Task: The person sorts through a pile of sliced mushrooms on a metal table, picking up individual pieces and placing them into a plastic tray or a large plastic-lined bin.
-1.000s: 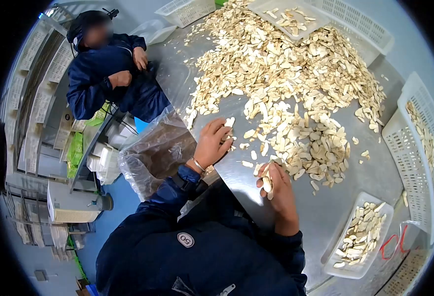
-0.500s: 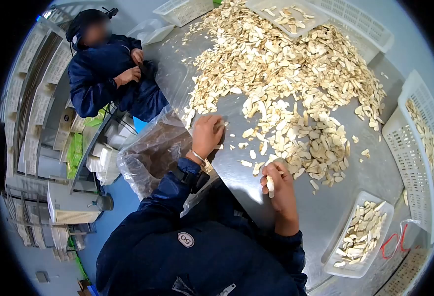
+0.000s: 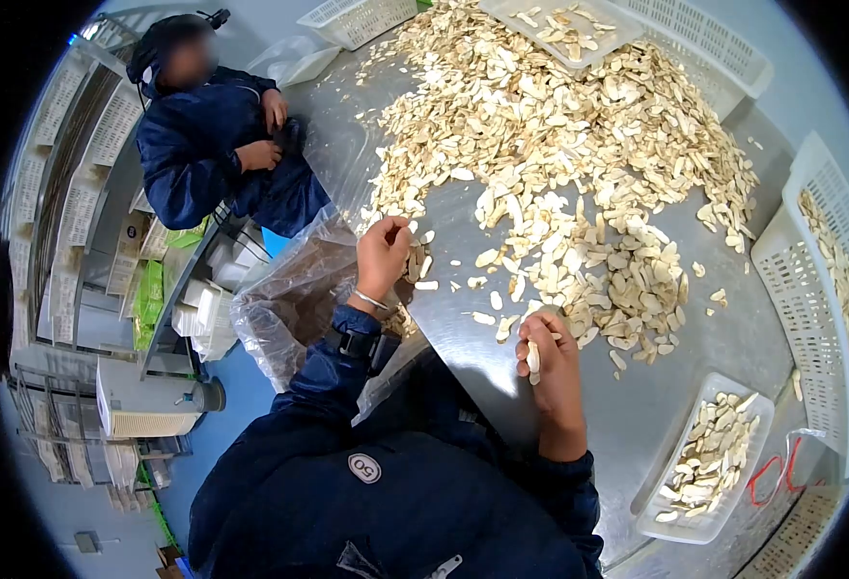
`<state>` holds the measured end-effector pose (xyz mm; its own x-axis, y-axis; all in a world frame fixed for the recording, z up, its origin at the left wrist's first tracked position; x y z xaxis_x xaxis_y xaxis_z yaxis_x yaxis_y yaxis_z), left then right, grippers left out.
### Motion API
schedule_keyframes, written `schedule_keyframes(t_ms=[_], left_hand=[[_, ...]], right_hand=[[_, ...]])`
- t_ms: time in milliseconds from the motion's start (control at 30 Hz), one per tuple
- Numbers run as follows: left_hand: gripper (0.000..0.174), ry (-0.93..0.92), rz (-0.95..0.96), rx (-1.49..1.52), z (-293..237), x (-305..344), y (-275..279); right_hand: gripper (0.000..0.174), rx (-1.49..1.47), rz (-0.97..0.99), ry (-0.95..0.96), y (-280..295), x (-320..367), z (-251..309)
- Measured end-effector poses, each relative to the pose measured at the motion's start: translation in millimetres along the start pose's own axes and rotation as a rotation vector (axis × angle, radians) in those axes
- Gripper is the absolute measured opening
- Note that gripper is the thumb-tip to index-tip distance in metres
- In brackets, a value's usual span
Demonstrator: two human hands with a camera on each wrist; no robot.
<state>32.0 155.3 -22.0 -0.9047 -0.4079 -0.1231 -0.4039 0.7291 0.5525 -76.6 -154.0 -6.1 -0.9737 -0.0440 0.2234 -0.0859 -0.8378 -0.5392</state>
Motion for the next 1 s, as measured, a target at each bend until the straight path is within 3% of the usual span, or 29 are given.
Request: schedule_keyframes(t_ms=[100, 233, 433, 533, 633, 733, 833, 933, 1000], left_hand=[[0.011, -0.334, -0.136, -0.381, -13.0, 5.5, 0.7], [0.009, -0.454, -0.045, -0.354, -29.4, 11.9, -13.2], [0.008, -0.442, 0.049, -0.521, -34.8, 4.9, -20.2], [0.009, -0.347, 0.100, -0.503, -46.3, -1.3, -24.6], [0.010, -0.392, 0.152, -0.398, -51.1, -6.3, -36.2], [0.013, -0.160, 0.473, -0.128, -84.6, 14.3, -42.4], [0.017, -0.049, 0.933, 0.247, -102.5, 39.1, -60.7], [0.019, -0.324, 0.698, 0.102, -115.2, 22.8, -70.1], [0.024, -0.345, 0.419, -0.115, -108.4, 1.7, -80.2]], right_hand=[[0.013, 0.005, -0.001, 0.000, 0.3, -0.7, -0.5], [0.013, 0.013, 0.007, 0.009, 1.0, -1.0, -1.7], [0.013, 0.017, -0.006, 0.007, 1.3, -0.3, -0.4], [0.013, 0.025, -0.005, 0.012, 1.0, -0.2, 0.0], [0.017, 0.080, 0.007, 0.019, 0.6, 1.0, 4.2], [0.024, 0.054, -0.031, -0.022, 0.8, 0.5, 2.3], [0.031, -0.132, -0.049, -0.049, -0.2, -0.6, -4.1], [0.029, -0.130, -0.027, -0.078, -2.0, -0.7, -1.2], [0.026, -0.033, 0.025, -0.062, 0.7, 0.6, -2.4]])
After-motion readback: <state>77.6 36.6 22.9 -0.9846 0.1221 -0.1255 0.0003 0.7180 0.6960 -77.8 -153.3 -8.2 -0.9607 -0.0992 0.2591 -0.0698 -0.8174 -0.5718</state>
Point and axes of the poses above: each hand's wrist, its own x-axis away from the middle knuckle, its own y-axis out of the back of the hand, z = x × y, the point moved 3 cm from there along -x, towards the middle knuckle, and after that the axes turned 11 degrees about y, right-handed, at the moved point
